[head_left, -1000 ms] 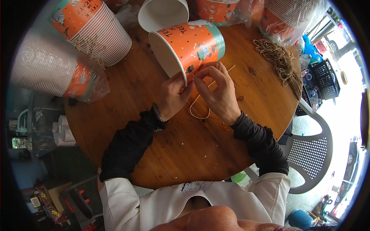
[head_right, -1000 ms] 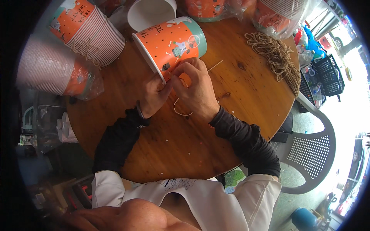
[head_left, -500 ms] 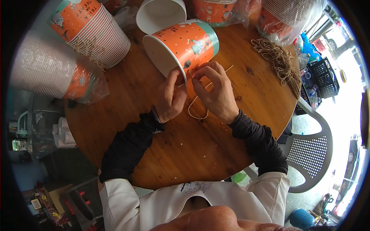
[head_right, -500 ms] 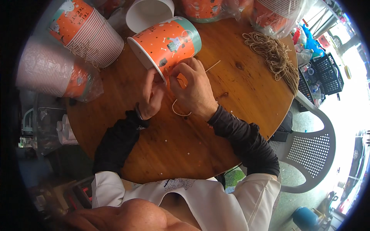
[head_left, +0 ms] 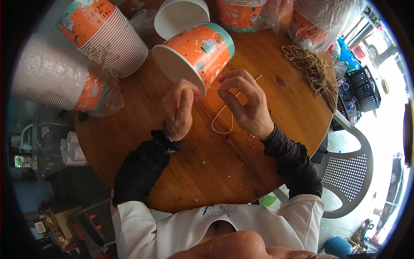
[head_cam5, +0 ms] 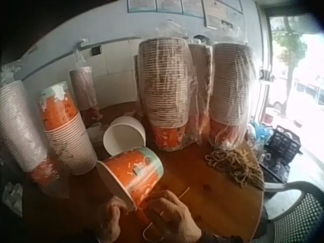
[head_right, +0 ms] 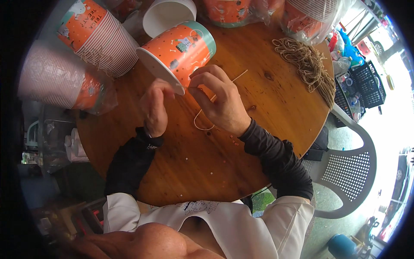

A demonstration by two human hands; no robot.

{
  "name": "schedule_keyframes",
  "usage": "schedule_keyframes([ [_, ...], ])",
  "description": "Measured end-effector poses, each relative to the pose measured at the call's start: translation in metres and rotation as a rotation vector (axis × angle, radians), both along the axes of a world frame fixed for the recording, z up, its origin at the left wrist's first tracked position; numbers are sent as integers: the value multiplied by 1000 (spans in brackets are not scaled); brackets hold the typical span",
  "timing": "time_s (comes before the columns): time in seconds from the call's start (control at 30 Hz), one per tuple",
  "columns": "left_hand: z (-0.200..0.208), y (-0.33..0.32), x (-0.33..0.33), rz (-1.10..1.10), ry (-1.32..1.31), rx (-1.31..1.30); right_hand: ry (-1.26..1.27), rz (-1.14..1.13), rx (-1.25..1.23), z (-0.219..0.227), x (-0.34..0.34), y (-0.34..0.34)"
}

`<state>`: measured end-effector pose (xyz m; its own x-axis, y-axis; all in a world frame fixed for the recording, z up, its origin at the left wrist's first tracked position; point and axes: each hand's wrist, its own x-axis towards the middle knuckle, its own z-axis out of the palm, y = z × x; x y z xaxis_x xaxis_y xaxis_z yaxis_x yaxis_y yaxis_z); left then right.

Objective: Assembling paper buckets by threading twine handles through pre-punched holes and knotting them.

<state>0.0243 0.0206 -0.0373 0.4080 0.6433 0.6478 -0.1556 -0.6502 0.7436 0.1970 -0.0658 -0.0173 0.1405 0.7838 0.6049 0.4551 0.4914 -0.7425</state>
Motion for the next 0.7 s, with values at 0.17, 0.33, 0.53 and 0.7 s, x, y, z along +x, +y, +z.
schedule_keyframes([
  [0.17,17,-17,-3,-121,111,-246,-22,79,28,-1,-5,-2],
  [0.33,23,-22,-1,-44,158,-258,-25,82,-4,-2,-7,-3],
  [0.53,15,-20,1,12,168,-44,-14,63,-3,-1,-7,-3],
  [0.7,7,-18,5,27,172,47,24,49,-1,-3,-6,0],
])
